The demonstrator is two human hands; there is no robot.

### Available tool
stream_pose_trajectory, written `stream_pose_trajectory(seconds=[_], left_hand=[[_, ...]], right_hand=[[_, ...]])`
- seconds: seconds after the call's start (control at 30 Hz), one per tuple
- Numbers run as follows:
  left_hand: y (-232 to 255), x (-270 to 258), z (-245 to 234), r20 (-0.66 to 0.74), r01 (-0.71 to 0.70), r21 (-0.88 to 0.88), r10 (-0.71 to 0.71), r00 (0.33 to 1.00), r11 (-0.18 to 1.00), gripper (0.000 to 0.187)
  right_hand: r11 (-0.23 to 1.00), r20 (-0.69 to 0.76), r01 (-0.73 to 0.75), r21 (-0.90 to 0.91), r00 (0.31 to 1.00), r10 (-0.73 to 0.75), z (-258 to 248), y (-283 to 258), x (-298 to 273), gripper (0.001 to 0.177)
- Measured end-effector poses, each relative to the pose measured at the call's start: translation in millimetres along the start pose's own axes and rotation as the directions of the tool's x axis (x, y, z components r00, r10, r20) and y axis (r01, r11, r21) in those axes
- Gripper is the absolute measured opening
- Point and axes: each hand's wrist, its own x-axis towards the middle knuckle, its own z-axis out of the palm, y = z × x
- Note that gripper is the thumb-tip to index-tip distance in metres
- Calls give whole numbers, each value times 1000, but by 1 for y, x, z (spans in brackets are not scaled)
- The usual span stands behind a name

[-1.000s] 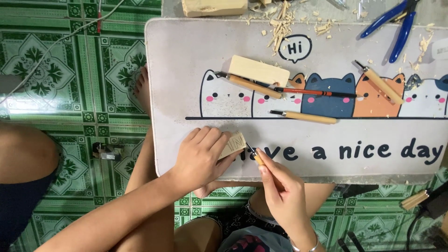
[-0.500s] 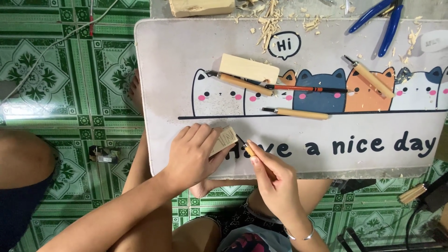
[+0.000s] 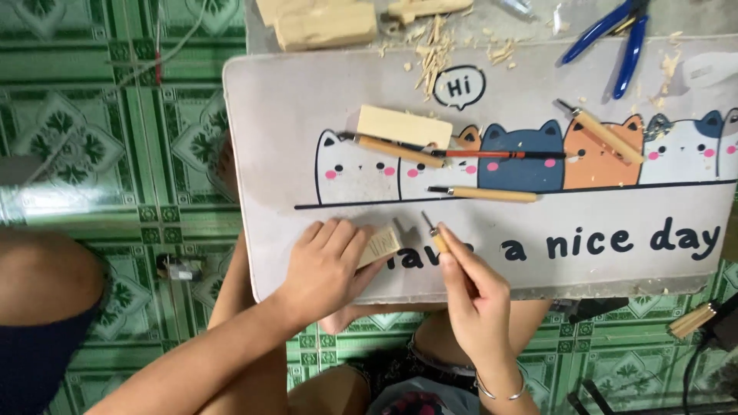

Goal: The person carves intricate details into a small wooden block using a hand carving tool on a floor-based workspace.

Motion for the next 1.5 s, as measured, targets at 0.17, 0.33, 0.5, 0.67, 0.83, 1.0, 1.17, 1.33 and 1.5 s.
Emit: stream_pose_trajectory(seconds=[0.17,0.33,0.5,0.67,0.83,1.0,1.17,1.33,1.5], left_hand=[[-1,1,-1,16,10,3,-10,1000,1000,39],[1,2,-2,18,6,44,-7,1000,999,42],[6,3,-5,92,-4,219,-17,996,976,41],[10,7,-1,90,19,254,-43,995,967,38],[5,5,2,95,-21,242,-2,995,970,41],[2,1,9,67,-61,185,49,997,981,35],[1,0,10,64,-47,139,38,997,989,33],[2,1,9,49,-27,153,19,999,988,33],[3,2,12,27,-24,145,20,999,989,33]], right_hand=[[999,77,54,-7,996,-53,3,8,-7,35],[998,124,56,8,991,-57,1,10,-9,34],[997,145,68,-42,988,-62,0,9,-10,35],[996,155,70,-47,986,-62,-1,8,-10,35],[994,142,79,-78,988,-67,2,9,-13,35],[985,117,158,-75,982,-149,9,9,-14,36],[990,106,118,-80,988,-109,13,11,-16,35],[992,96,111,-55,990,-105,17,13,-14,35],[996,89,89,-30,992,-86,19,15,-14,36]])
